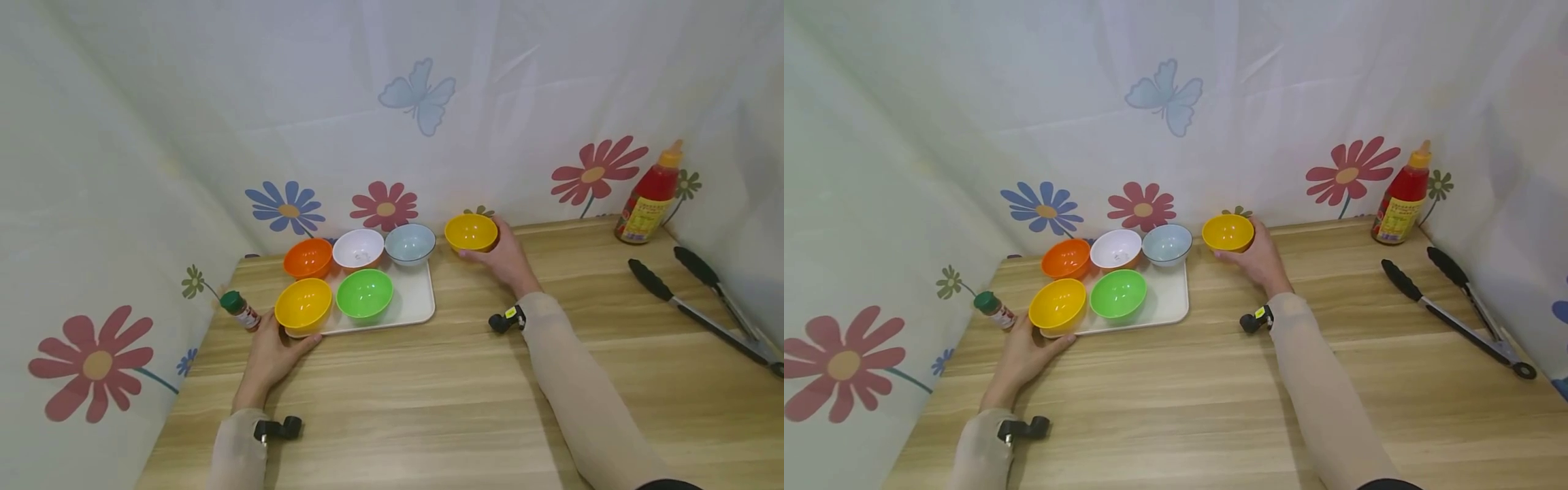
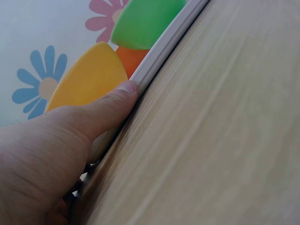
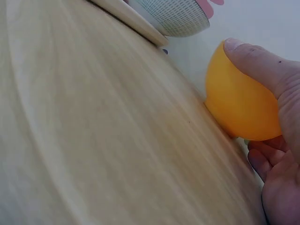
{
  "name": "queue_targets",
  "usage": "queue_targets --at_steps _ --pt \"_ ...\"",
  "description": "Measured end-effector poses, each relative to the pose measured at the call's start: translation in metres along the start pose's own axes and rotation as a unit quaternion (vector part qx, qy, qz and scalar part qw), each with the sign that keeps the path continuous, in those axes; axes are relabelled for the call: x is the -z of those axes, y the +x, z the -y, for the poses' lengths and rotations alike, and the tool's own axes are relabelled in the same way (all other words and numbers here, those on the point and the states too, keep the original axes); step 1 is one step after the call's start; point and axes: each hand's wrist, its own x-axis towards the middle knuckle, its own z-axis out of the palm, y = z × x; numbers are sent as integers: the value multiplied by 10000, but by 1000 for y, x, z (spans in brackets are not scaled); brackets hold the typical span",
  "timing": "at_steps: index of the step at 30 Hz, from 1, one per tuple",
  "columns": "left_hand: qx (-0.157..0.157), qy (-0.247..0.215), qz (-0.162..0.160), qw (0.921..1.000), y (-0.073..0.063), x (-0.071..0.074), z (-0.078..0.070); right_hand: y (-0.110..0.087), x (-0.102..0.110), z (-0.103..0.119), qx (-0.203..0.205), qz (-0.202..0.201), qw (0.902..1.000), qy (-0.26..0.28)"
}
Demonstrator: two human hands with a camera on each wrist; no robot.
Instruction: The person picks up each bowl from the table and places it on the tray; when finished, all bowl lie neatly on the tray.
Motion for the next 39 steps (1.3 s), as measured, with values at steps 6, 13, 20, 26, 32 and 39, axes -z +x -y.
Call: queue_targets --at_steps 6,13,20,26,32,39 --pt "-137 8 -110 9998 1 0 0 1 1 0 -112 -74 9999 -73" --pt "-93 35 -110 9999 0 0 1 -5 5 6 -124 -155 9996 220" --pt "-161 30 -106 9998 -1 0 -2 -11 14 33 145 -268 9978 584" --pt "-181 39 -108 9998 -2 1 -2 -16 26 58 452 -229 9956 792" --pt "-175 46 -127 9998 -1 1 -3 -24 41 81 662 -256 9949 712" --pt "-93 24 -67 9999 -4 1 -4 -32 48 94 790 -94 9931 857"
